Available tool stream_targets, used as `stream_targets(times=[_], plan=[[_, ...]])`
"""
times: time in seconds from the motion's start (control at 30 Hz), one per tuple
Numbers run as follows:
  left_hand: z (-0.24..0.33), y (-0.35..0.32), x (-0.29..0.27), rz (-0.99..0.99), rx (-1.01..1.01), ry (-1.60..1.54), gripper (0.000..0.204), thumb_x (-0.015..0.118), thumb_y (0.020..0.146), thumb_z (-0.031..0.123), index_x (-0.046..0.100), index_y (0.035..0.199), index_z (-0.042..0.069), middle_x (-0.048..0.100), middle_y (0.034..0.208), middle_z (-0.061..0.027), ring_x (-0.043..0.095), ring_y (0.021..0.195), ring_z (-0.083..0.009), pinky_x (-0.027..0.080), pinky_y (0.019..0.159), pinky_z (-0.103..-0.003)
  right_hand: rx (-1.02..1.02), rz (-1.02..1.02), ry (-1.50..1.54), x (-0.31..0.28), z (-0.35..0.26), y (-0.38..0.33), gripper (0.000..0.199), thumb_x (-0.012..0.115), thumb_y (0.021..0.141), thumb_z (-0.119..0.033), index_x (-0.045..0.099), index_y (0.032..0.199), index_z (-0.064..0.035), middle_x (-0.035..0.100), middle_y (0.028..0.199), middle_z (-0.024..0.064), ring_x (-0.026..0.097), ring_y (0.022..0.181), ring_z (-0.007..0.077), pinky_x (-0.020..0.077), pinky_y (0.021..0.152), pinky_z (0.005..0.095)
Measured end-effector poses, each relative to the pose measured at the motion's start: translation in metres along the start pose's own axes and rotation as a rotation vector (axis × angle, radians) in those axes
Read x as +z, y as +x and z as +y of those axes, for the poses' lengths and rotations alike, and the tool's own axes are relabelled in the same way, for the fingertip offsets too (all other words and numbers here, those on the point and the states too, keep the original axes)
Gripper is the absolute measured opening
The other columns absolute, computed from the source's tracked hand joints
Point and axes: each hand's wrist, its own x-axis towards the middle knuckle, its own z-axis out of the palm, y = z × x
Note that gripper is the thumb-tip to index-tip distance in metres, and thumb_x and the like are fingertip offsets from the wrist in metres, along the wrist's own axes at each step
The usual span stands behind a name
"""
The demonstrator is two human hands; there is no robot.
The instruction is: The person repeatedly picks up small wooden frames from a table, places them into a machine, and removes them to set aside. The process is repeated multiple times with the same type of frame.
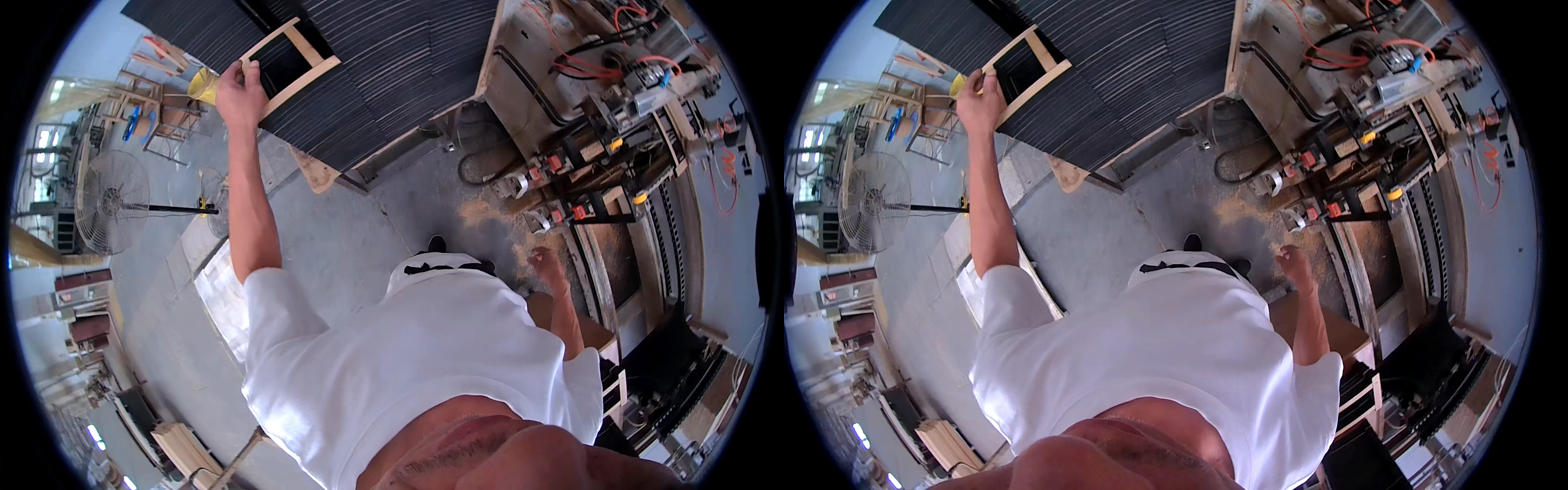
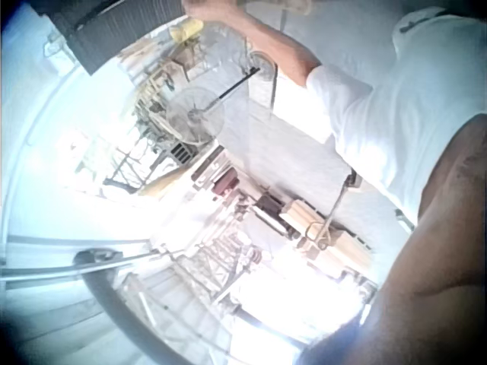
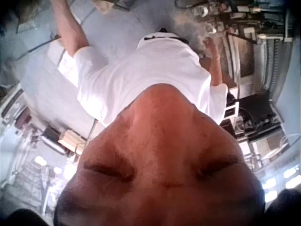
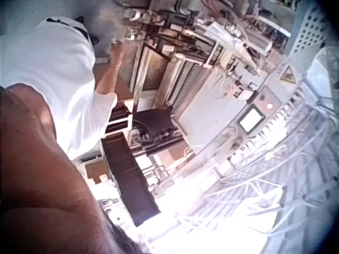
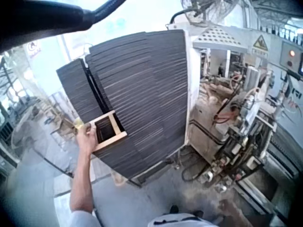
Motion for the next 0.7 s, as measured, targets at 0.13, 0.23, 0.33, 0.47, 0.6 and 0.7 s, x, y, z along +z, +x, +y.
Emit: stream_targets(times=[0.13, 0.23, 0.33, 0.47, 0.6, 0.7], plan=[[0.092, -0.078, -0.006, 0.001, 0.016, -0.441, 0.014, 0.061, 0.091, 0.009, 0.067, 0.098, -0.002, 0.068, 0.088, -0.008, 0.063, 0.076, -0.0139, 0.05, 0.071, -0.027, -0.105, 0.103, 0.108, 0.003, -0.012, -0.008, 0.032, 0.069, 0.08, -0.018, 0.066, 0.108, -0.0038, 0.068, 0.094, 0.0199, 0.066, 0.088, 0.035, 0.0524, 0.075, 0.041], [0.144, -0.175, 0.034, -0.336, -0.029, -0.746, 0.009, 0.058, 0.09, 0.003, 0.067, 0.092, 0.0, 0.064, 0.086, -0.0021, 0.058, 0.077, -0.0097, 0.048, 0.07, -0.024, -0.164, 0.221, 0.148, -0.011, -0.028, -0.03, 0.035, 0.069, 0.081, -0.019, 0.064, 0.113, -0.0034, 0.069, 0.099, 0.0187, 0.067, 0.092, 0.0344, 0.0521, 0.078, 0.041], [0.177, -0.288, 0.084, -0.886, -0.284, -0.825, 0.012, 0.059, 0.089, 0.002, 0.067, 0.098, 0.001, 0.065, 0.086, -0.0015, 0.058, 0.079, -0.0096, 0.048, 0.073, -0.024, -0.074, 0.28, 0.149, -0.047, -0.054, -0.071, 0.034, 0.067, 0.08, -0.015, 0.064, 0.113, -0.0058, 0.068, 0.101, 0.0195, 0.065, 0.094, 0.0381, 0.0521, 0.081, 0.0427], [0.228, -0.395, 0.114, -1.376, -0.16, -0.615, 0.024, 0.067, 0.089, 0.016, 0.067, 0.109, 0.002, 0.069, 0.093, -0.0049, 0.063, 0.084, -0.0115, 0.05, 0.078, -0.027, -0.032, 0.696, 0.069, -0.103, -0.025, -0.158, 0.035, 0.068, 0.077, -0.014, 0.065, 0.111, -0.0051, 0.066, 0.11, 0.0182, 0.062, 0.1, 0.038, 0.0509, 0.085, 0.042], [0.265, -0.444, 0.13, -1.522, 0.06, -0.624, 0.03, 0.066, 0.09, 0.018, 0.065, 0.114, 0.0, 0.07, 0.096, -0.0066, 0.064, 0.085, -0.0127, 0.051, 0.077, -0.027, 0.3, 1.119, -0.231, -0.142, 0.023, -0.275, 0.032, 0.073, 0.076, -0.012, 0.066, 0.106, -0.005, 0.062, 0.118, 0.017, 0.06, 0.104, 0.0374, 0.0488, 0.09, 0.0433], [0.289, -0.465, 0.154, -1.539, 0.088, -0.648, 0.031, 0.065, 0.091, 0.018, 0.065, 0.114, -0.001, 0.07, 0.095, -0.0073, 0.064, 0.084, -0.013, 0.052, 0.077, -0.027, 0.658, 1.121, -0.408, -0.131, 0.057, -0.353, 0.035, 0.074, 0.077, -0.022, 0.064, 0.106, -0.0044, 0.06, 0.12, 0.0157, 0.058, 0.105, 0.0372, 0.0475, 0.088, 0.0441]])
